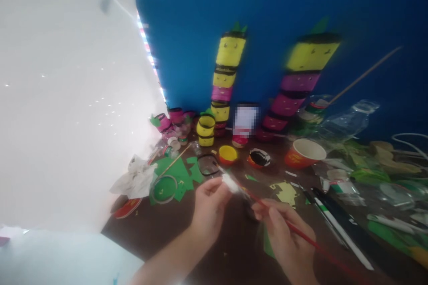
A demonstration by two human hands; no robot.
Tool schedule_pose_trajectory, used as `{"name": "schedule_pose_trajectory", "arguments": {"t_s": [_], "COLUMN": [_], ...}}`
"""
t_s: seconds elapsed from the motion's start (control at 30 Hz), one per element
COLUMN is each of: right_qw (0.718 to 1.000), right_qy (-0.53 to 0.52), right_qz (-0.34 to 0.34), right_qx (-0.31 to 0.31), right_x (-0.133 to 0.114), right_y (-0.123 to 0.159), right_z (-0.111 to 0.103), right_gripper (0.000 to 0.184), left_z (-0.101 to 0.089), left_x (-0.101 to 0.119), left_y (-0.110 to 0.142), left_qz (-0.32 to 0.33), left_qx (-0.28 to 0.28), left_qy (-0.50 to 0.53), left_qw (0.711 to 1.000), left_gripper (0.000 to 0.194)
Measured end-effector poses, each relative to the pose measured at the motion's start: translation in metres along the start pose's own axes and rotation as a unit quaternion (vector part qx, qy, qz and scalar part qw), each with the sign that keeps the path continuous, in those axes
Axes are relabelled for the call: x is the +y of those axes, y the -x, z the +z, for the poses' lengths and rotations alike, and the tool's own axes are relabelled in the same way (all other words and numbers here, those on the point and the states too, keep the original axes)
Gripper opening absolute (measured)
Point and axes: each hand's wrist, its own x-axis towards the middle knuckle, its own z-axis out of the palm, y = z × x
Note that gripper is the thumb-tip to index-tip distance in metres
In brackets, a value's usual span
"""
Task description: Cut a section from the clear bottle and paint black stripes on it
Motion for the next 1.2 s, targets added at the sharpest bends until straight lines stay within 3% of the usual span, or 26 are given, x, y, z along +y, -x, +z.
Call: {"name": "schedule_pose_trajectory", "arguments": {"t_s": [0.3, 0.43, 0.57, 0.73, 1.0, 1.1, 1.2], "right_qw": [0.969, 0.908, 0.845, 0.822, 0.784, 0.802, 0.836], "right_qy": [0.152, 0.235, 0.276, 0.279, 0.302, 0.282, 0.256], "right_qz": [-0.177, -0.311, -0.427, -0.443, -0.485, -0.459, -0.426], "right_qx": [-0.083, -0.155, -0.165, -0.224, -0.243, -0.259, -0.234], "right_x": [-0.021, -0.013, 0.004, 0.006, 0.007, 0.002, -0.005], "right_y": [0.001, -0.004, -0.007, -0.006, -0.004, -0.006, -0.005], "right_z": [0.001, -0.006, -0.014, -0.017, -0.02, -0.013, -0.005], "right_gripper": [0.016, 0.025, 0.039, 0.04, 0.04, 0.039, 0.035], "left_z": [-0.002, -0.005, -0.006, -0.009, -0.013, -0.013, -0.013], "left_x": [0.003, 0.004, 0.006, 0.004, 0.004, 0.003, 0.001], "left_y": [-0.008, -0.012, -0.008, -0.004, -0.009, -0.008, -0.008], "left_qz": [0.018, 0.025, 0.019, -0.007, -0.089, -0.099, -0.097], "left_qx": [-0.007, 0.001, 0.006, -0.006, -0.044, -0.055, -0.065], "left_qy": [-0.007, 0.0, 0.001, 0.01, 0.016, 0.024, 0.037], "left_qw": [1.0, 1.0, 1.0, 1.0, 0.995, 0.993, 0.992], "left_gripper": [0.027, 0.028, 0.026, 0.025, 0.022, 0.02, 0.024]}}
